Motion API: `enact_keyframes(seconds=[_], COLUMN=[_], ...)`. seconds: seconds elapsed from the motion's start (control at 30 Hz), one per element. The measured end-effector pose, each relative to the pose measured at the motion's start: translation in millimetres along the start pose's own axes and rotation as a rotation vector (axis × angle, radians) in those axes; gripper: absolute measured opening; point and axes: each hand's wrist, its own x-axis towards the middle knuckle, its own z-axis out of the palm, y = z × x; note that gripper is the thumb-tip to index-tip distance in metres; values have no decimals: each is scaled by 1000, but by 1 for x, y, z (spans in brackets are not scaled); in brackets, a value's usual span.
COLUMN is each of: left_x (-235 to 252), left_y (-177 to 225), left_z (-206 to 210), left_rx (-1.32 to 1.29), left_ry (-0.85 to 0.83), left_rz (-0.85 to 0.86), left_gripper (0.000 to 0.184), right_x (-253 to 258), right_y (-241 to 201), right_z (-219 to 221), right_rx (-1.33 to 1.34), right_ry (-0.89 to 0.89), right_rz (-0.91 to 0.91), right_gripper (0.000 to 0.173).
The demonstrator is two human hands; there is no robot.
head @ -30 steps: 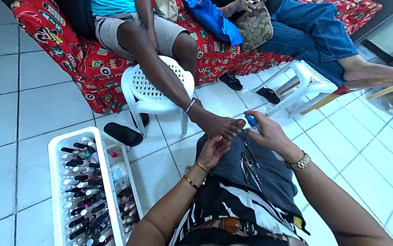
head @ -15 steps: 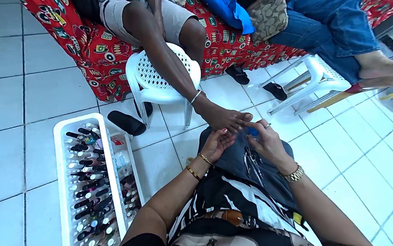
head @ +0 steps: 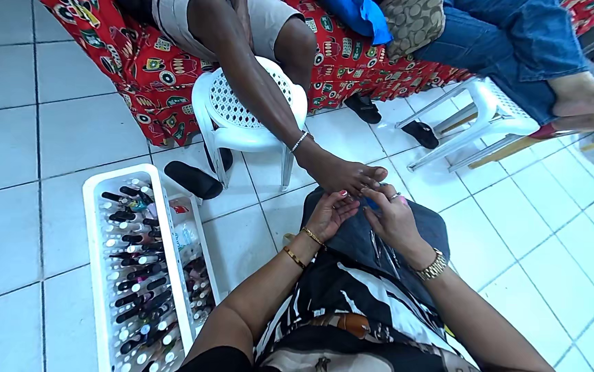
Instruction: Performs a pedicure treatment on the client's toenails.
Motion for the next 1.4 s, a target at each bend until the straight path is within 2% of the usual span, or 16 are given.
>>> enact_keyframes(seconds=[0.1,0.17,0.23,0.27,0.33,0.4,0.5,0.57,0.7,0.77,0.9,0.97,1.07,1.17,1.3,1.4], left_x=[1,2,1,1,2,3,4,4,4,4,4,3,2,3,2,-1], left_y=[0,0,0,0,-2,-3,-4,-4,-3,-4,-5,-2,-2,-5,-6,-4], left_z=[-1,-2,-3,-4,-4,-5,-3,-3,-4,-5,-4,-3,-5,-4,-7,-7], left_rx=[0,4,23,30,32,29,39,31,29,35,18,21,29,49,21,39], left_ry=[-6,-23,-23,-21,-19,-17,-1,-5,-5,-12,-10,-14,-45,-71,-88,-75], left_rz=[3,8,11,8,7,10,16,14,14,7,1,-2,7,33,58,64], left_gripper=[8,7,9,9,8,8,12,15,15,15,13,14,13,18,17,13], right_x=[-3,-8,-12,-15,-21,-27,-36,-44,-46,-43,-44,-33,-1,32,57,41], right_y=[-3,-12,-21,-20,-4,25,55,60,46,39,44,38,9,-17,-30,-30], right_z=[1,-11,-27,-34,-45,-47,-33,-28,-40,-32,-3,-10,-29,-19,17,20], right_rx=[23,131,271,324,283,95,-28,11,352,551,554,545,861,1135,1014,1023], right_ry=[-79,-368,-707,-777,-687,-611,-732,-713,-315,-195,-287,-300,-305,-350,-166,-152], right_rz=[25,122,204,243,364,519,712,703,595,556,403,371,453,492,456,456], right_gripper=[33,37,55,59,46,31,27,22,18,18,22,23,16,18,16,17])
